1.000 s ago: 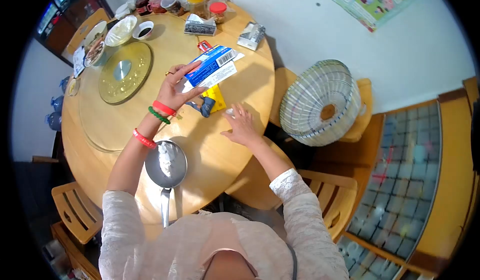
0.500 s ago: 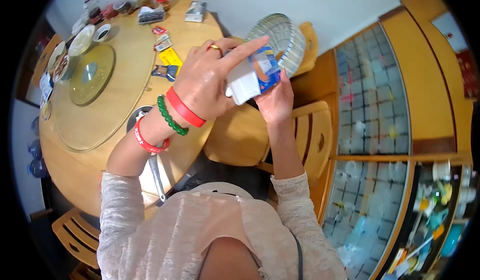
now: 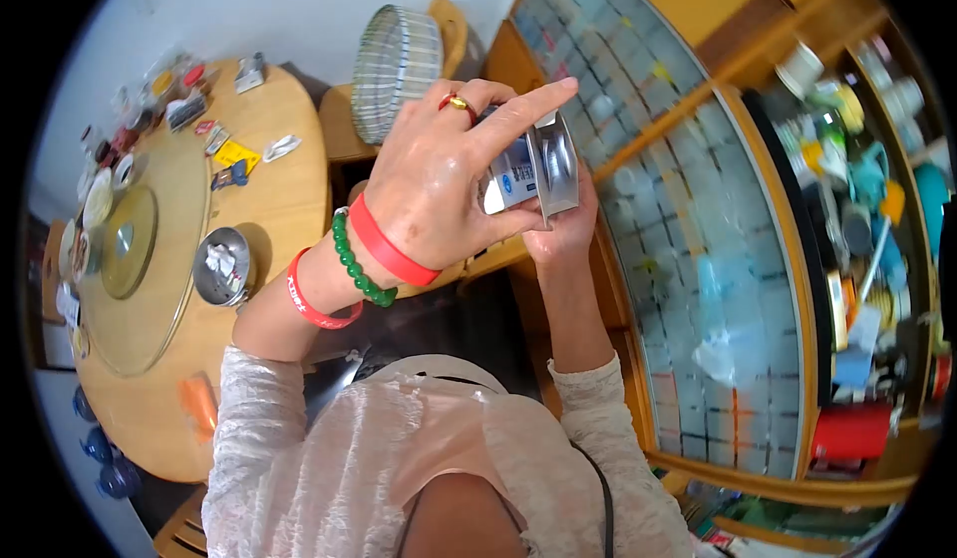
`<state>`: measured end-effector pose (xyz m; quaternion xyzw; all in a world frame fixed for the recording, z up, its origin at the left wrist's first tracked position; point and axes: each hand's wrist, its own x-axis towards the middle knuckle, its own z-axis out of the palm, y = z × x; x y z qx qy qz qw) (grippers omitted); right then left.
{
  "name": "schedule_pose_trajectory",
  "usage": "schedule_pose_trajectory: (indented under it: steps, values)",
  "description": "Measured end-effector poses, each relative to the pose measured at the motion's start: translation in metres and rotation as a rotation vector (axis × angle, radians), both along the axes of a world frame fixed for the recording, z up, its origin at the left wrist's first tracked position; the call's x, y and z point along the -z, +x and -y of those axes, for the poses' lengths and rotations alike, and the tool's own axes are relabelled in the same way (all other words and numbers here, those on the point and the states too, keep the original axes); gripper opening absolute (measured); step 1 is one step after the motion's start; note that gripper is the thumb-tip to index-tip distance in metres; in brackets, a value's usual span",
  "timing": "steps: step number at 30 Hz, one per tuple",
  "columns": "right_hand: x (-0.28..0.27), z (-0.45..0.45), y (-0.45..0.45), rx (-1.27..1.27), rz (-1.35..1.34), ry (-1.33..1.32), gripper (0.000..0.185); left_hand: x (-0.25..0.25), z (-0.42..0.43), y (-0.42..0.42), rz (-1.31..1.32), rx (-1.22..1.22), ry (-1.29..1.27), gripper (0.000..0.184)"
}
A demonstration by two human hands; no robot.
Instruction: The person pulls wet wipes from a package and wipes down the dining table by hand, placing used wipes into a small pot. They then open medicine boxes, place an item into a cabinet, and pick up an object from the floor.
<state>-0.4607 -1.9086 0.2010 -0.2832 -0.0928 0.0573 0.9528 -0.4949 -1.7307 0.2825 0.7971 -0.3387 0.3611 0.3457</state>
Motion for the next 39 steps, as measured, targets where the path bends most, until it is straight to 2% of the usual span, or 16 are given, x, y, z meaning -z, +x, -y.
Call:
schedule_pose_trajectory:
  steps: [2,4,10,12,14,17,18,20,23,30,34,36,38,39]
  values:
    - [0.006,0.032,-0.018,0.026,-0.014,0.063,0.045,-0.007,0.022,-0.019,-0.045,0.049,0.087,0.088]
    - [0.005,0.056,-0.037,0.043,-0.026,0.01,0.04,-0.009,0.041,-0.034,-0.056,0.089,0.076,0.091]
    - [-0.016,0.09,-0.08,0.057,-0.037,0.014,0.042,-0.01,0.085,-0.072,0.015,0.135,0.035,0.095]
    - [-0.013,0.097,-0.092,0.121,0.057,-0.022,0.043,-0.006,0.093,-0.078,0.036,0.114,0.05,0.096]
    - [-0.004,0.115,-0.096,0.19,0.024,-0.037,0.042,0.004,0.101,-0.073,0.045,0.115,0.022,0.092]
    - [-0.01,0.131,-0.114,0.226,0.065,-0.084,0.035,0.017,0.108,-0.06,-0.062,0.288,-0.203,0.085]
    - [-0.008,0.136,-0.118,0.228,0.068,-0.08,0.035,0.018,0.11,-0.062,-0.06,0.291,-0.199,0.085]
    - [-0.002,0.147,-0.124,0.27,0.025,-0.295,0.035,0.018,0.116,-0.064,0.015,0.228,-0.272,0.086]
    - [0.005,0.159,-0.138,0.264,0.003,-0.304,0.033,0.018,0.122,-0.063,0.009,0.234,-0.259,0.083]
    - [0.015,0.188,-0.162,0.349,-0.054,-0.088,0.033,0.038,0.151,-0.061,-0.099,0.36,-0.232,0.091]
    - [0.018,0.203,-0.178,0.391,-0.029,-0.146,0.035,0.049,0.15,-0.062,-0.309,0.531,-0.29,0.089]
    - [0.019,0.204,-0.183,0.434,-0.051,-0.163,0.038,0.055,0.146,-0.06,-0.593,0.795,-0.432,0.08]
    - [0.015,0.2,-0.188,0.568,0.009,-0.171,0.037,0.055,0.144,-0.06,-0.799,1.042,-0.653,0.059]
    - [0.012,0.199,-0.19,0.564,0.004,-0.169,0.037,0.058,0.141,-0.058,-0.797,1.022,-0.648,0.053]
